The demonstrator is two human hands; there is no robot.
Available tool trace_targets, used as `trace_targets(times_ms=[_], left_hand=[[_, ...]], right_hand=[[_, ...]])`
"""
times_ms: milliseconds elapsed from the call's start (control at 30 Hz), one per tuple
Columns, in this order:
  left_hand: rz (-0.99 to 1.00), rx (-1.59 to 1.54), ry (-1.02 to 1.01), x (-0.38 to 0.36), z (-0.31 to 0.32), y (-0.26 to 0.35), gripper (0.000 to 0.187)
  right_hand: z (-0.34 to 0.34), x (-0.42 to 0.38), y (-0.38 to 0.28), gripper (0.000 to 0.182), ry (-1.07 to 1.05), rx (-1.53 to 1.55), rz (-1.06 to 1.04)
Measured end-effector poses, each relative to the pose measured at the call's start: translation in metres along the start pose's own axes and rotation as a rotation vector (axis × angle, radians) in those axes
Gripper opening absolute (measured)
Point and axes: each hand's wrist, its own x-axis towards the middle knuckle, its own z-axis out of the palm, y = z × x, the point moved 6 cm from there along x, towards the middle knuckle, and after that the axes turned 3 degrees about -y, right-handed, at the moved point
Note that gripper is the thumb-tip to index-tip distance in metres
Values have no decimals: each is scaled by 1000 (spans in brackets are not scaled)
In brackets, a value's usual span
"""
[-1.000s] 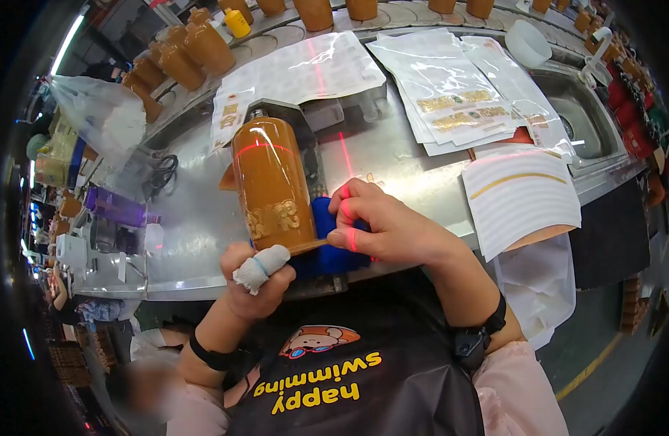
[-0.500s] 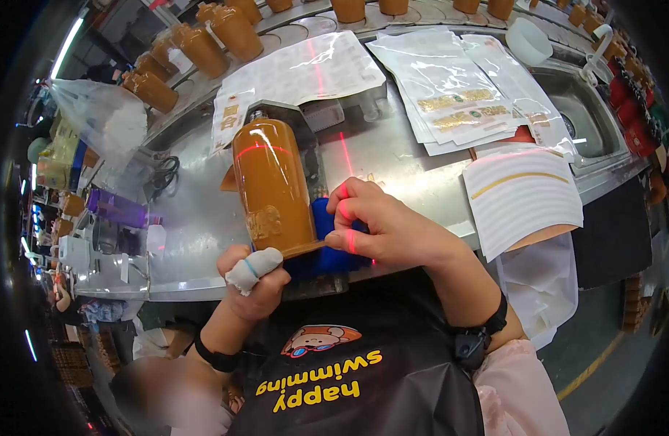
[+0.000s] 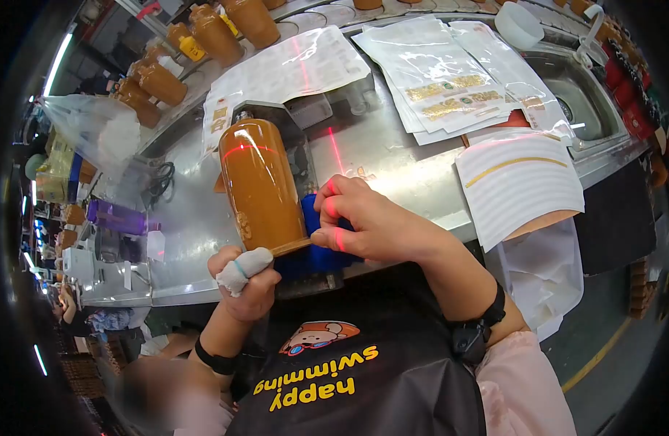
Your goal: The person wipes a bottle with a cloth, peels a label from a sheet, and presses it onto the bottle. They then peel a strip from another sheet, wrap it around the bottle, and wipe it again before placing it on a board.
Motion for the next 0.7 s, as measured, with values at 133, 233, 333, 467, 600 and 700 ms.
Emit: trace_targets(times_ms=[133, 233, 333, 467, 600, 700], left_hand=[[59, -9, -9, 8, -2, 0, 23], [220, 31, -48, 34, -8, 8, 26], [216, 70, -149, 47, -5, 13, 26], [162, -1, -163, 39, -7, 5, 28], [26, -16, -94, 12, -5, -1, 30], [32, 29, -70, 18, -6, 4, 28]], right_hand=[[1, 0, 6, 26, -15, 1, -5], [3, 0, 9, 26, 2, 14, -11], [3, 0, 8, 26, 68, 3, -24], [4, 2, 5, 25, 18, -69, -39], [6, 2, 0, 24, 61, -69, -93], [6, 2, 2, 25, 81, -89, -96]])
